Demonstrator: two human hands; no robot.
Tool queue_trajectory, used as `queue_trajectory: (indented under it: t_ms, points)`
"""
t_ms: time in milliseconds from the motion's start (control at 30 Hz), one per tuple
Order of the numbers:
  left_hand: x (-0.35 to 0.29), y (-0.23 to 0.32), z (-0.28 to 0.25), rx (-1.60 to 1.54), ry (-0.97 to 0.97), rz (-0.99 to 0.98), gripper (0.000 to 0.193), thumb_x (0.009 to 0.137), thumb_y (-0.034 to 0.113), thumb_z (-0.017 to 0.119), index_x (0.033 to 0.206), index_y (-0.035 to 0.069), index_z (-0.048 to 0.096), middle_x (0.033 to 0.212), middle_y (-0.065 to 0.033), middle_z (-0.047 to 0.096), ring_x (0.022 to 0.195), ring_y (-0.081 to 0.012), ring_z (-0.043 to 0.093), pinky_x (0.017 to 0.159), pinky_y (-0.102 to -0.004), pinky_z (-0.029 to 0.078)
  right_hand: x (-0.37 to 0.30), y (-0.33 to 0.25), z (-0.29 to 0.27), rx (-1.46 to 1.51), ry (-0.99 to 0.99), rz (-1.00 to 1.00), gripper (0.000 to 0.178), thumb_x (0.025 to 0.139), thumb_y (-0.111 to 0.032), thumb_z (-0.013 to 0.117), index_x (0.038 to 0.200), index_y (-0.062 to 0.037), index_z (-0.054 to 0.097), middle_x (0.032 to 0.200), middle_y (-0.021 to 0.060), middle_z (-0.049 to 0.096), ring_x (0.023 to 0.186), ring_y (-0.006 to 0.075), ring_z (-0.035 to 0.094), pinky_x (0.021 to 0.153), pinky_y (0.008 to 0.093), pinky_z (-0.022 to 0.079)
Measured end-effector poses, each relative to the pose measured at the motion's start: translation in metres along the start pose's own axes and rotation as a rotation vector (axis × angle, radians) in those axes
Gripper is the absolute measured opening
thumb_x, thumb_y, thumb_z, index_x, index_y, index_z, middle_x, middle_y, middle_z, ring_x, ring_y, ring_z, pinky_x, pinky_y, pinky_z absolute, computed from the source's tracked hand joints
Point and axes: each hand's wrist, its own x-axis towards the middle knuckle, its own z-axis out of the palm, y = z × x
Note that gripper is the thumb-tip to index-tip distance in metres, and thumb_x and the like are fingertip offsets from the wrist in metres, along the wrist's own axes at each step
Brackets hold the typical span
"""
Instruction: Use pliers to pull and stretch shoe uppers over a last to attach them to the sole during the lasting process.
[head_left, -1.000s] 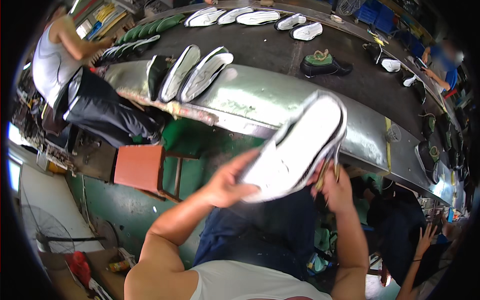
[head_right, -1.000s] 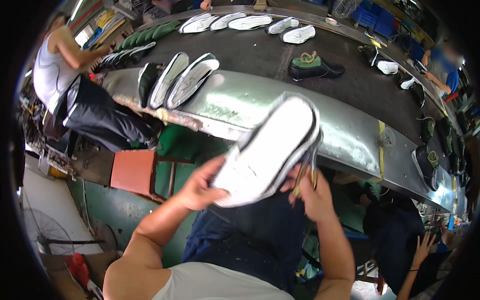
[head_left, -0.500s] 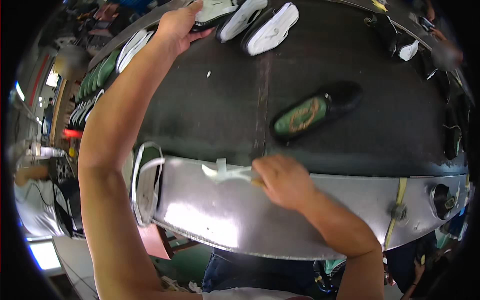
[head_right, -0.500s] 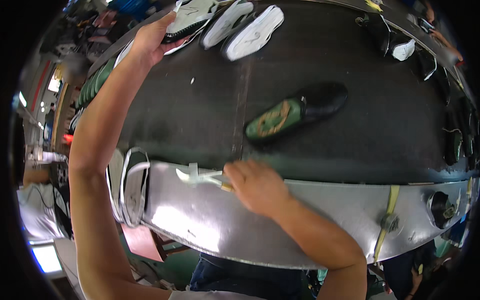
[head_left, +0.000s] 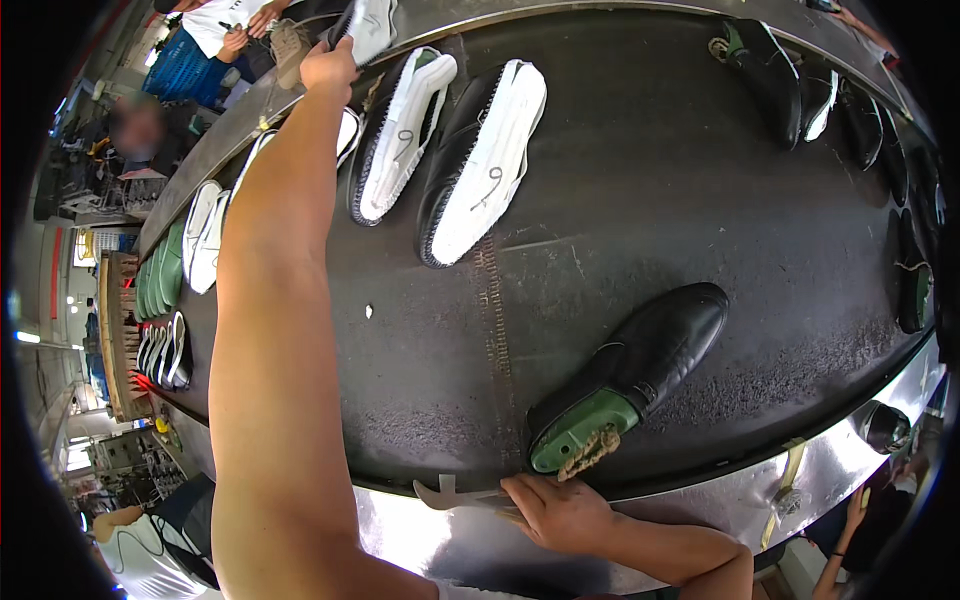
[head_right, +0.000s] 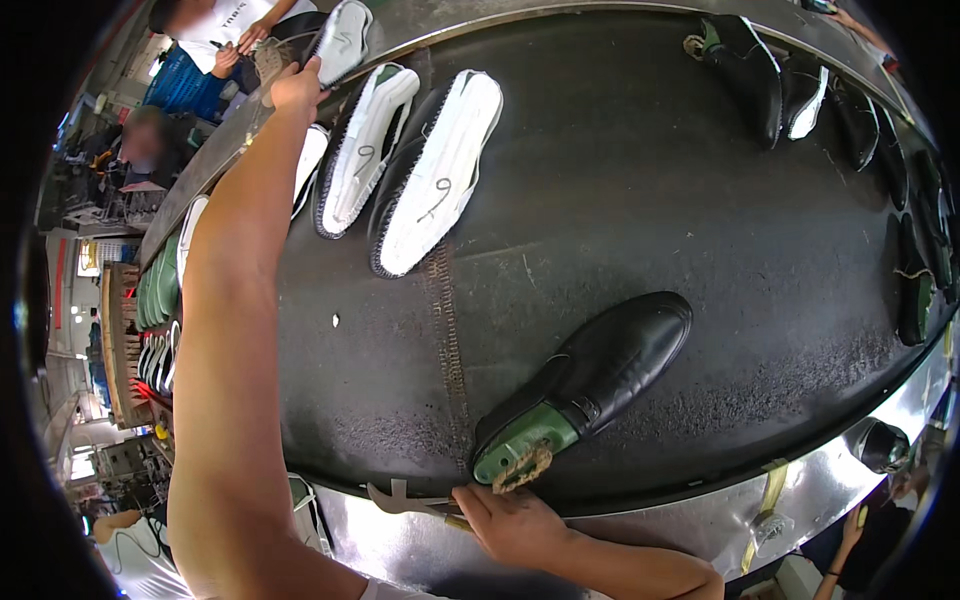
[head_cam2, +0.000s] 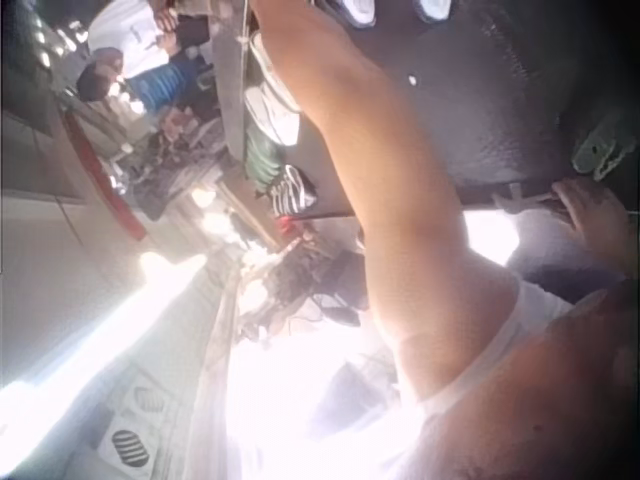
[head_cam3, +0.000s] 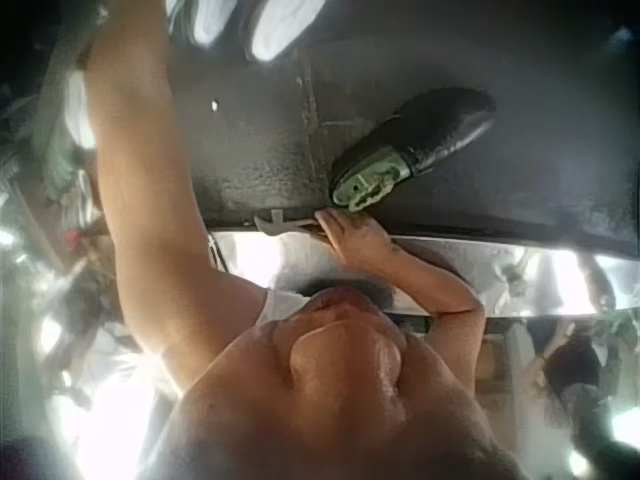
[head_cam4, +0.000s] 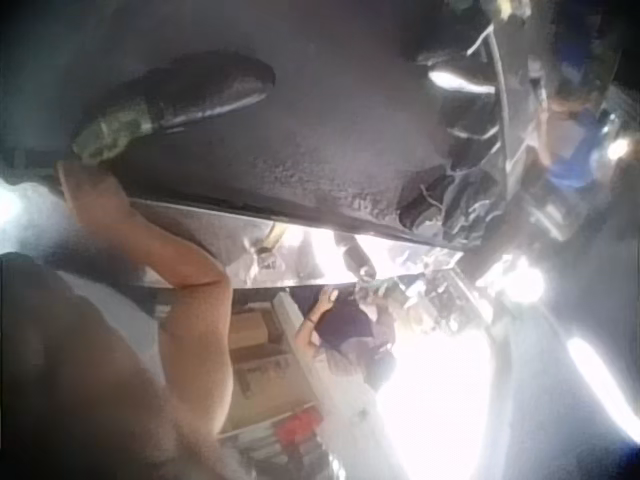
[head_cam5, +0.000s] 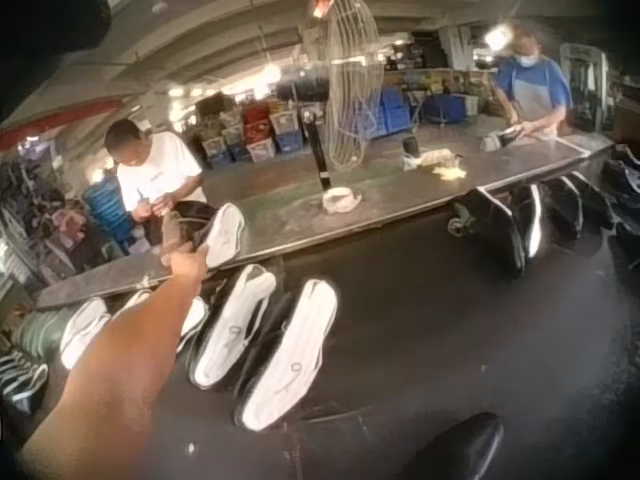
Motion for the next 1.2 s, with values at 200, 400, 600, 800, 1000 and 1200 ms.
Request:
queue_trajectory:
  t_ms: [200, 400, 600, 800, 1000, 1200]
  points:
    - [0.0, -0.014, -0.066, 0.037, -0.236, 0.094, 0.071, 0.094, 0.036, 0.068, 0.148, -0.001, 0.042, 0.147, -0.0162, 0.049, 0.134, -0.0262, 0.048, 0.11, -0.0403, 0.041, 0.014, 0.001, -0.002, 0.1, -0.086, 0.007, 0.04, 0.086, -0.02, 0.064, 0.12, 0.0005, 0.059, 0.1, 0.0075, 0.065, 0.083, 0.0211, 0.067, 0.065, 0.0326, 0.055]
    - [-0.196, 0.018, -0.272, 0.815, -0.447, 0.285, 0.046, 0.1, 0.032, 0.063, 0.129, -0.003, 0.062, 0.119, -0.0102, 0.071, 0.108, -0.0177, 0.065, 0.098, -0.0291, 0.048, 0.023, -0.007, -0.007, -0.03, -0.012, 0.014, 0.044, 0.082, -0.02, 0.07, 0.119, -0.0001, 0.058, 0.099, 0.0097, 0.065, 0.08, 0.0238, 0.064, 0.066, 0.0357, 0.054]
    - [-0.386, -0.022, -0.46, 0.837, -0.571, -0.162, 0.091, 0.086, 0.055, 0.073, 0.146, -0.006, 0.042, 0.143, -0.0281, 0.052, 0.134, -0.0345, 0.05, 0.113, -0.0415, 0.037, 0.016, -0.011, 0.006, -0.149, 0.11, -0.112, 0.052, 0.074, -0.013, 0.075, 0.12, 0.0011, 0.057, 0.106, 0.0144, 0.065, 0.083, 0.0289, 0.064, 0.073, 0.0404, 0.054]
    - [-0.471, -0.04, -0.464, 0.958, -0.594, 0.067, 0.108, 0.073, 0.044, 0.084, 0.151, -0.006, 0.03, 0.141, -0.0326, 0.049, 0.133, -0.0428, 0.049, 0.112, -0.0424, 0.039, -0.011, -0.025, 0.023, -0.257, 0.275, -0.164, 0.049, 0.078, -0.01, 0.077, 0.121, -0.0007, 0.055, 0.11, 0.0171, 0.065, 0.093, 0.0373, 0.063, 0.079, 0.0457, 0.052]
    - [-0.519, -0.033, -0.491, 0.757, -0.379, 0.319, 0.09, 0.079, 0.035, 0.079, 0.149, -0.004, 0.037, 0.14, -0.0313, 0.052, 0.131, -0.0409, 0.051, 0.111, -0.04, 0.04, -0.12, -0.08, 0.043, -0.289, 0.45, -0.231, 0.049, 0.08, -0.011, 0.076, 0.123, 0.0001, 0.053, 0.111, 0.0177, 0.065, 0.093, 0.0373, 0.063, 0.08, 0.0449, 0.052]
    - [-0.75, 0.023, -0.528, -0.309, -0.261, 0.494, 0.096, 0.078, 0.021, 0.081, 0.154, -0.002, 0.028, 0.139, -0.0173, 0.051, 0.127, -0.0262, 0.052, 0.109, -0.0382, 0.04, -0.394, -0.147, 0.118, 0.061, 0.365, 0.211, 0.048, 0.086, -0.019, 0.074, 0.125, -0.0005, 0.055, 0.099, 0.0167, 0.065, 0.085, 0.0283, 0.065, 0.079, 0.0369, 0.052]
